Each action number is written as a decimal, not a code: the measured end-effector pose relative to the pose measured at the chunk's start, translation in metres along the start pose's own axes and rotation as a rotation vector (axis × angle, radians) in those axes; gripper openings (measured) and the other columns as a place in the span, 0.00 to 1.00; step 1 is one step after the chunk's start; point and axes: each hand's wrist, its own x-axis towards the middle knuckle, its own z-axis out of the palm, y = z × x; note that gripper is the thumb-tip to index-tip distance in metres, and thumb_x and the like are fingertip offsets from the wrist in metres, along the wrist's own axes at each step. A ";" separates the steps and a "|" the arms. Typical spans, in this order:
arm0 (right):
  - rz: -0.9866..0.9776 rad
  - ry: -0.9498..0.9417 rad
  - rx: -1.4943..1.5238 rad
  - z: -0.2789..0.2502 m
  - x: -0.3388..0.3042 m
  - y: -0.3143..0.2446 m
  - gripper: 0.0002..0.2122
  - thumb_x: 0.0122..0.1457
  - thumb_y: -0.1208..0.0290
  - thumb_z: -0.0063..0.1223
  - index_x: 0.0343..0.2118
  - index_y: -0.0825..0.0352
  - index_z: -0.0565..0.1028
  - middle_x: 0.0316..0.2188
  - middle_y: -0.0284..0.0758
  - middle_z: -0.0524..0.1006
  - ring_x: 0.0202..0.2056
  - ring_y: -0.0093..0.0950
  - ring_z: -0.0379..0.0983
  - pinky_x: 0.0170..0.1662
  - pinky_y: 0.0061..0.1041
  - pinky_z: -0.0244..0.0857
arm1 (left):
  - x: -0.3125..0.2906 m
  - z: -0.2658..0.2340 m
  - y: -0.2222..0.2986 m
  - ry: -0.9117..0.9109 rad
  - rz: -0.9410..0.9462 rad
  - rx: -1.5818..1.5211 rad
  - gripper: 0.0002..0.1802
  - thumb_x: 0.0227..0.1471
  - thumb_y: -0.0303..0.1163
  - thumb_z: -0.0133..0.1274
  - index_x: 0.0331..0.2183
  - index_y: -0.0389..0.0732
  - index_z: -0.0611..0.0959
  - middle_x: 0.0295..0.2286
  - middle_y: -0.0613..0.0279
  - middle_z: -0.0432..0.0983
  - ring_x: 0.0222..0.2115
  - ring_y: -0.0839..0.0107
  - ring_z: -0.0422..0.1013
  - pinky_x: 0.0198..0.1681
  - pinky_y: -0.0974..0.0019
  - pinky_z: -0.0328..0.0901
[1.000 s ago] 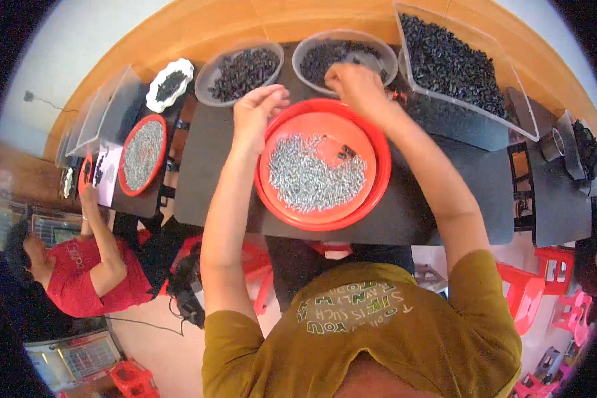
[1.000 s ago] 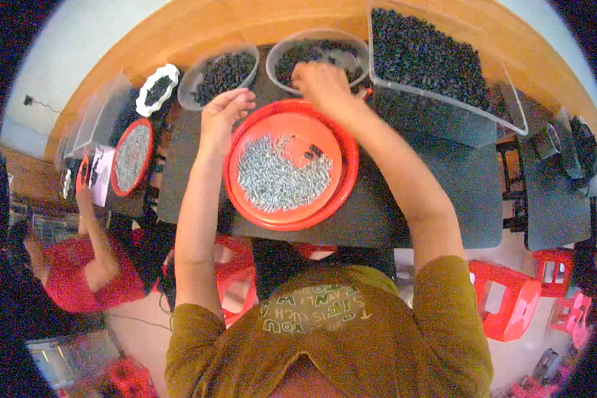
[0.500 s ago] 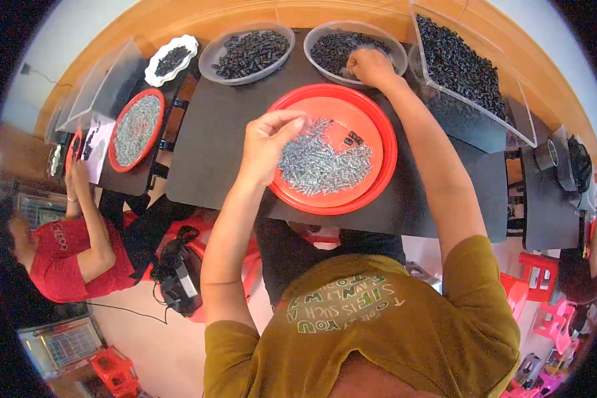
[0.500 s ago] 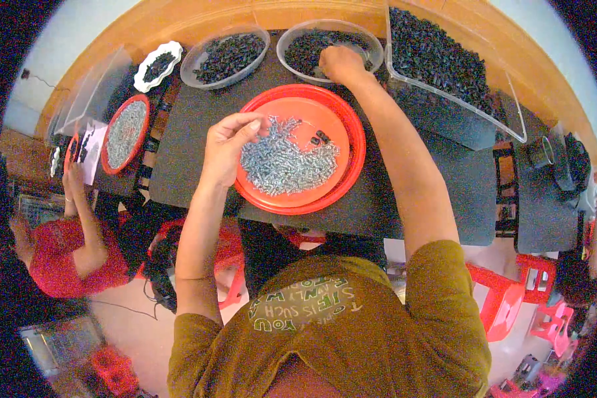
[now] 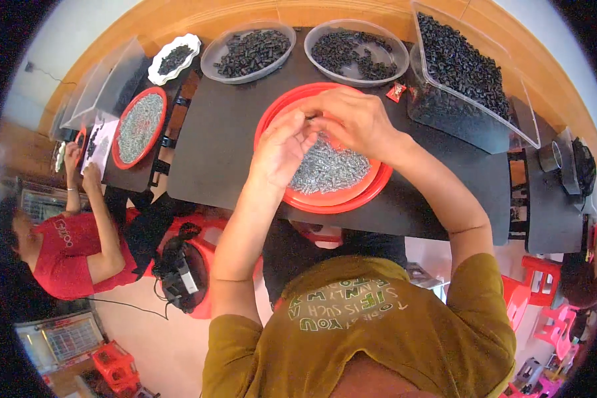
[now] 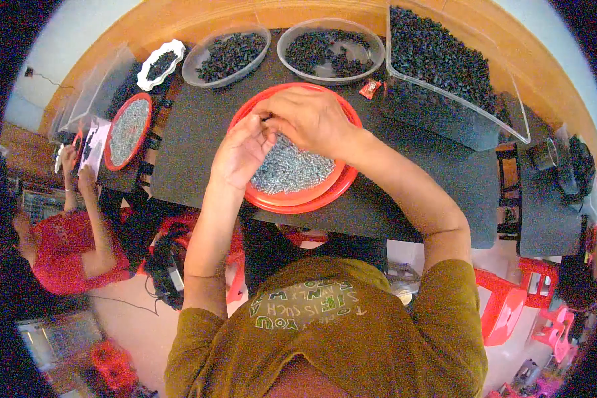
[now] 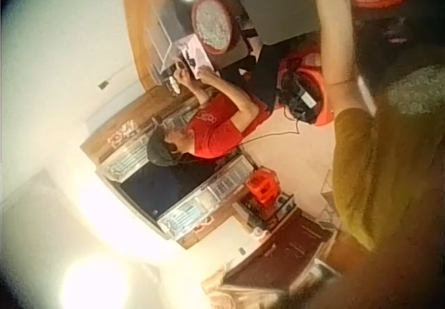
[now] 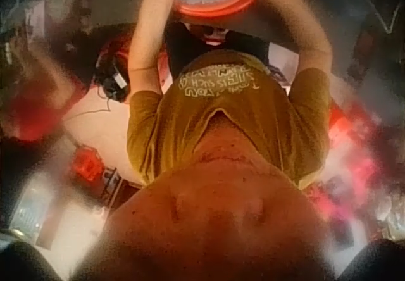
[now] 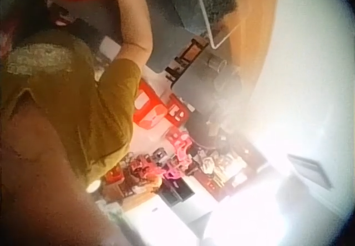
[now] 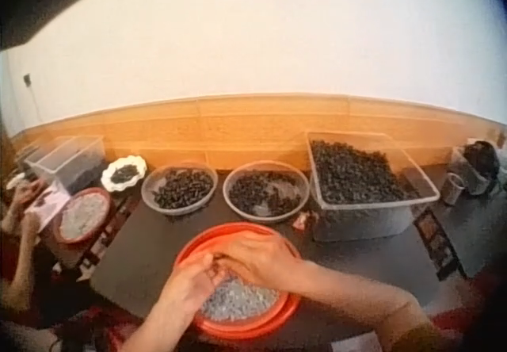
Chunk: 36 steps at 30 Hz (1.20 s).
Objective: The person assembles small components by picking up black plastic pieces and screws from trays on the table and inserting the screws into the black plastic pieces by hand.
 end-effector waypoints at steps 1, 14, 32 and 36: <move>0.011 -0.008 -0.009 -0.001 0.000 0.000 0.11 0.39 0.74 0.52 0.29 0.63 0.71 0.25 0.33 0.72 0.28 0.30 0.70 0.31 0.25 0.64 | -0.001 -0.001 -0.001 0.001 -0.001 0.005 0.13 0.44 0.32 0.49 0.35 0.39 0.73 0.31 0.62 0.71 0.32 0.74 0.67 0.34 0.73 0.61; 0.316 -0.565 -0.524 -0.011 -0.016 0.033 0.04 0.41 0.69 0.48 0.19 0.62 0.73 0.17 0.38 0.72 0.24 0.35 0.70 0.25 0.32 0.64 | -0.017 -0.005 -0.008 0.133 0.161 -0.091 0.13 0.40 0.21 0.49 0.34 0.39 0.73 0.32 0.61 0.71 0.32 0.71 0.67 0.38 0.72 0.62; 0.382 -0.416 -0.129 0.003 -0.019 0.024 0.07 0.44 0.72 0.48 0.25 0.69 0.71 0.21 0.39 0.73 0.25 0.30 0.71 0.28 0.26 0.64 | -0.027 0.001 -0.021 0.165 0.074 -0.213 0.09 0.43 0.28 0.49 0.32 0.41 0.73 0.29 0.62 0.71 0.27 0.75 0.68 0.29 0.75 0.64; 0.639 -0.018 0.699 0.003 -0.025 0.000 0.05 0.45 0.74 0.51 0.26 0.69 0.71 0.23 0.30 0.72 0.24 0.16 0.67 0.24 0.15 0.62 | -0.027 0.011 -0.026 0.143 0.093 -0.272 0.09 0.43 0.29 0.50 0.32 0.41 0.73 0.29 0.64 0.71 0.28 0.74 0.67 0.31 0.74 0.63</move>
